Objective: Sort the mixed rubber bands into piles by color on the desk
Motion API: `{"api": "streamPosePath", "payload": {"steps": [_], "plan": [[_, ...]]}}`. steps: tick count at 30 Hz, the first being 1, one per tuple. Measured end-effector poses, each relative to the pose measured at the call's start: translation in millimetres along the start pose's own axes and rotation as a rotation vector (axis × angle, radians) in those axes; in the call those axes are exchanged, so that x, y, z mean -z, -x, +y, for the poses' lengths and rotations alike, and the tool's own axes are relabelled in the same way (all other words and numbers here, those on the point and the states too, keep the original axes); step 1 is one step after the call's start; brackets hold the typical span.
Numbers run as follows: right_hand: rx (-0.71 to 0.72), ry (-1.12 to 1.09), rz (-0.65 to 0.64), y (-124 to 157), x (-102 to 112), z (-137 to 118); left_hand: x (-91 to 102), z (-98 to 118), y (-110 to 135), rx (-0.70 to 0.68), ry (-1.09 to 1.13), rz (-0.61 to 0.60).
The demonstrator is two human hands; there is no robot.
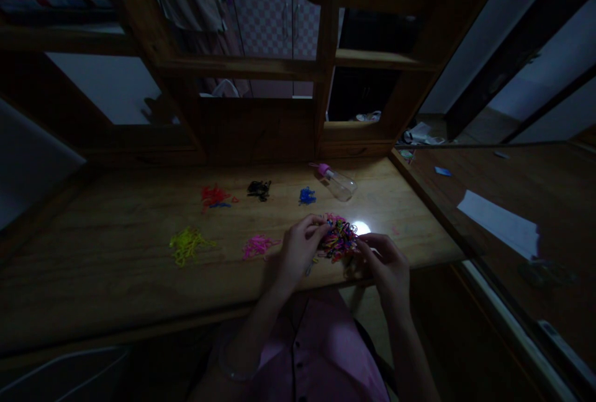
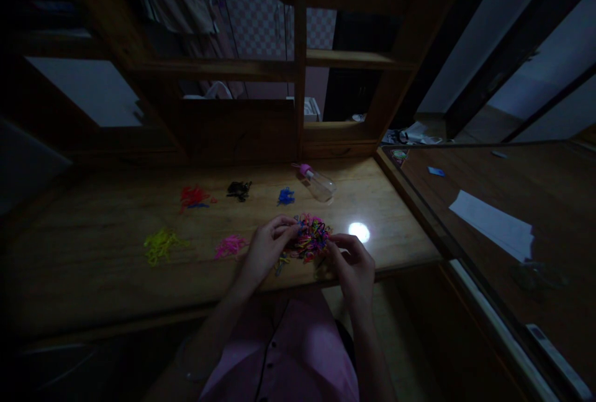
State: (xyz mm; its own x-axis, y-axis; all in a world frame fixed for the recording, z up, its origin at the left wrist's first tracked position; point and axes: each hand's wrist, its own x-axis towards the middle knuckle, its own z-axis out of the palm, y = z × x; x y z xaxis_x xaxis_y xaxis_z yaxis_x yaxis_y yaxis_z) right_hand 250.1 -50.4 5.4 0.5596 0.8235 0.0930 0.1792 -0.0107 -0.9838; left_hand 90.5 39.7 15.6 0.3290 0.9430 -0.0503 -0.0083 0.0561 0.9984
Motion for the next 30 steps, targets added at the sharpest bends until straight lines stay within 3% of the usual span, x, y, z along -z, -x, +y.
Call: {"api": "streamPosePath", "payload": {"steps": [10, 15, 21, 30], "plan": [[-0.011, -0.065, -0.016, 0.5, 0.5, 0.4, -3.4, 5.7, 3.2, -0.246, -0.233, 0.131], [0.065, 0.027, -0.012, 3.2, -1.8, -5.1, -4.5, 6.2, 4.6, -0.166, -0.093, 0.133], [0.312, 0.167, -0.066, 7.7, -14.1, -23.5, -6.7, 11.9, 9.3, -0.008, 0.097, 0.015], [0.356, 0.155, -0.080, 12.3, -29.9, -23.9, -16.6, 12.9, 12.9, 0.071, 0.273, 0.032]]}}
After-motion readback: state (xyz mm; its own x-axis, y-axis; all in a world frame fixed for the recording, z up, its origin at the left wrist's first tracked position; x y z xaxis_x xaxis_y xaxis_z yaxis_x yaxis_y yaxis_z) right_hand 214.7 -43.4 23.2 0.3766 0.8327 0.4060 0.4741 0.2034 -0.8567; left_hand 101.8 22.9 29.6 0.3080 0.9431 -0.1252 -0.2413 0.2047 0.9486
